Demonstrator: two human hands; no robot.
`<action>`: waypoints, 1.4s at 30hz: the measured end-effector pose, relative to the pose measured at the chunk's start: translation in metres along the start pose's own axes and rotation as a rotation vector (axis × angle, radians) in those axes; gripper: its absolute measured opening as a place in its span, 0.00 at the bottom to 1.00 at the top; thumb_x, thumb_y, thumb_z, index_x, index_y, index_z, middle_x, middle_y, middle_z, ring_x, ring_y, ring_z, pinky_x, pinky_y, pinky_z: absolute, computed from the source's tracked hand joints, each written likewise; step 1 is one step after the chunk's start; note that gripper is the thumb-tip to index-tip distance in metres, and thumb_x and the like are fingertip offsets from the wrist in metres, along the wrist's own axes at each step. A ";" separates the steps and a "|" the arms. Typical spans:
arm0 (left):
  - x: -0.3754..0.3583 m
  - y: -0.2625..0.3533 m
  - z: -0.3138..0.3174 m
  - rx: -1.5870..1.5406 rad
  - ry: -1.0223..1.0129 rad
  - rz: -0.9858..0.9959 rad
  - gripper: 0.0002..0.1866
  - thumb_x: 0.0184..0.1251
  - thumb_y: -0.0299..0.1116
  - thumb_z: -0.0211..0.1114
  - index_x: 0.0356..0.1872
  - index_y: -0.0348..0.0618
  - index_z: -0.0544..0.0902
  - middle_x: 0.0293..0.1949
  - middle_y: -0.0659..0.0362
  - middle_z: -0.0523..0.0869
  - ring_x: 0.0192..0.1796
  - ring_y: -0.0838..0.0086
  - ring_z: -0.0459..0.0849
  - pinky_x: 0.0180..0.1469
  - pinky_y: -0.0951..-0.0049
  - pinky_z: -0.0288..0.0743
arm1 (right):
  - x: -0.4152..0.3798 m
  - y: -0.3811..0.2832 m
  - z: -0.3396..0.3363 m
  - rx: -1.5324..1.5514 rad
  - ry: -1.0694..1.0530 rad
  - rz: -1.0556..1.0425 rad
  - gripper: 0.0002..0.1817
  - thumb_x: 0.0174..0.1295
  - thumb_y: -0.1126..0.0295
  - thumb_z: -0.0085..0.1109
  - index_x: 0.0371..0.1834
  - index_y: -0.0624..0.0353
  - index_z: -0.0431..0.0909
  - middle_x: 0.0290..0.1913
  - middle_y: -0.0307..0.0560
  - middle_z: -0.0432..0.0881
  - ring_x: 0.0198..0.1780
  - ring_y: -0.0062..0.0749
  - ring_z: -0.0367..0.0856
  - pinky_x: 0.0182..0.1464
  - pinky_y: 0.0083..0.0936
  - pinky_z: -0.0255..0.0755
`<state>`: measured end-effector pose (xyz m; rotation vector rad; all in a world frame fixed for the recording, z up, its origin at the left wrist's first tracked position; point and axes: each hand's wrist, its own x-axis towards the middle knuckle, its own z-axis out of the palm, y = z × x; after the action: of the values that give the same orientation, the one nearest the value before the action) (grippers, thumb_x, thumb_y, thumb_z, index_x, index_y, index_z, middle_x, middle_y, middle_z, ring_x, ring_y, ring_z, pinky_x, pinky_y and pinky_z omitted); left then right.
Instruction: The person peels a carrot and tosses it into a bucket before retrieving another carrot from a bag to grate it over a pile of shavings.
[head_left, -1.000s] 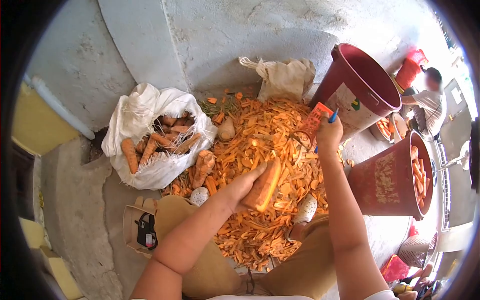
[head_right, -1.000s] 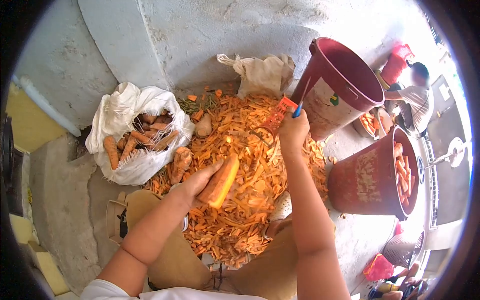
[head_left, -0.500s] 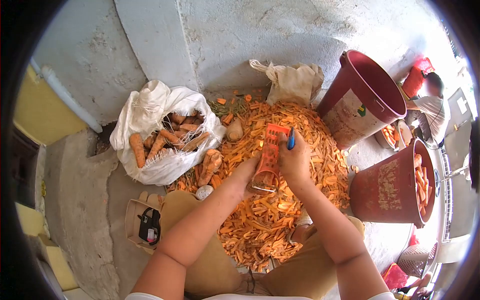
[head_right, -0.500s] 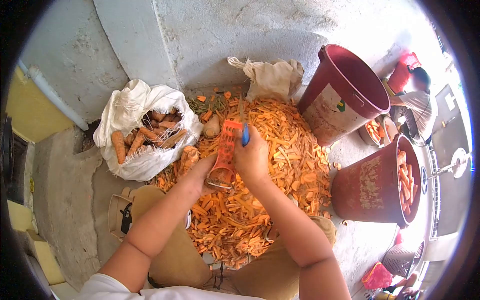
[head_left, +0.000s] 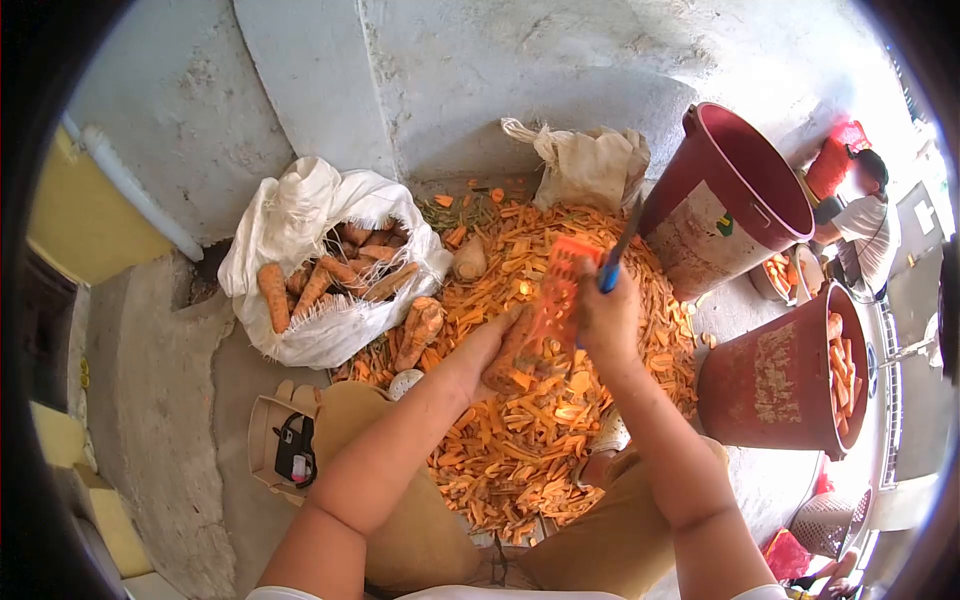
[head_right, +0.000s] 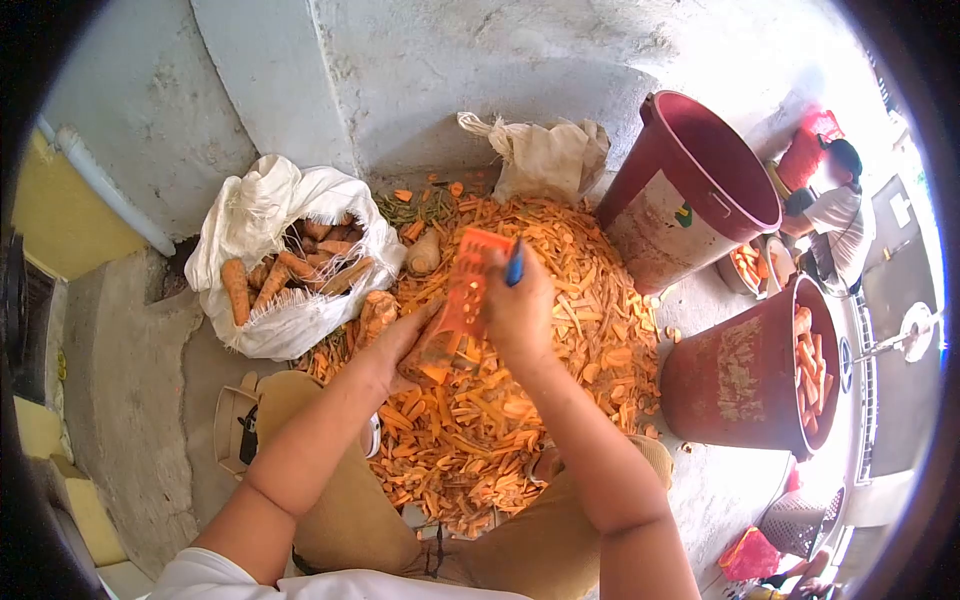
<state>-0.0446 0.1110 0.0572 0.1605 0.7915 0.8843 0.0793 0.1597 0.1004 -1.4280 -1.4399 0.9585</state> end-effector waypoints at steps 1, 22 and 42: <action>0.003 -0.002 -0.002 -0.023 -0.027 -0.001 0.16 0.62 0.45 0.41 0.39 0.45 0.71 0.29 0.59 0.76 0.28 0.70 0.78 0.25 0.70 0.73 | -0.006 0.001 0.003 -0.024 -0.036 -0.022 0.10 0.56 0.68 0.47 0.24 0.63 0.66 0.15 0.41 0.65 0.16 0.22 0.59 0.20 0.22 0.58; -0.009 -0.001 0.006 0.096 0.050 -0.064 0.22 0.62 0.50 0.38 0.41 0.41 0.68 0.29 0.56 0.75 0.29 0.70 0.76 0.29 0.70 0.72 | 0.048 0.024 -0.035 0.001 0.285 -0.135 0.10 0.56 0.67 0.48 0.21 0.60 0.65 0.15 0.33 0.64 0.17 0.15 0.58 0.18 0.17 0.56; -0.006 -0.009 0.001 0.236 -0.149 -0.039 0.19 0.63 0.45 0.41 0.44 0.40 0.67 0.32 0.55 0.76 0.29 0.71 0.78 0.32 0.72 0.74 | 0.065 0.052 -0.027 -0.299 0.350 -0.123 0.04 0.54 0.74 0.48 0.26 0.63 0.68 0.20 0.44 0.75 0.20 0.25 0.74 0.20 0.24 0.66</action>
<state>-0.0407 0.1014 0.0568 0.4130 0.7555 0.7309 0.1242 0.2253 0.0644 -1.6070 -1.4236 0.4002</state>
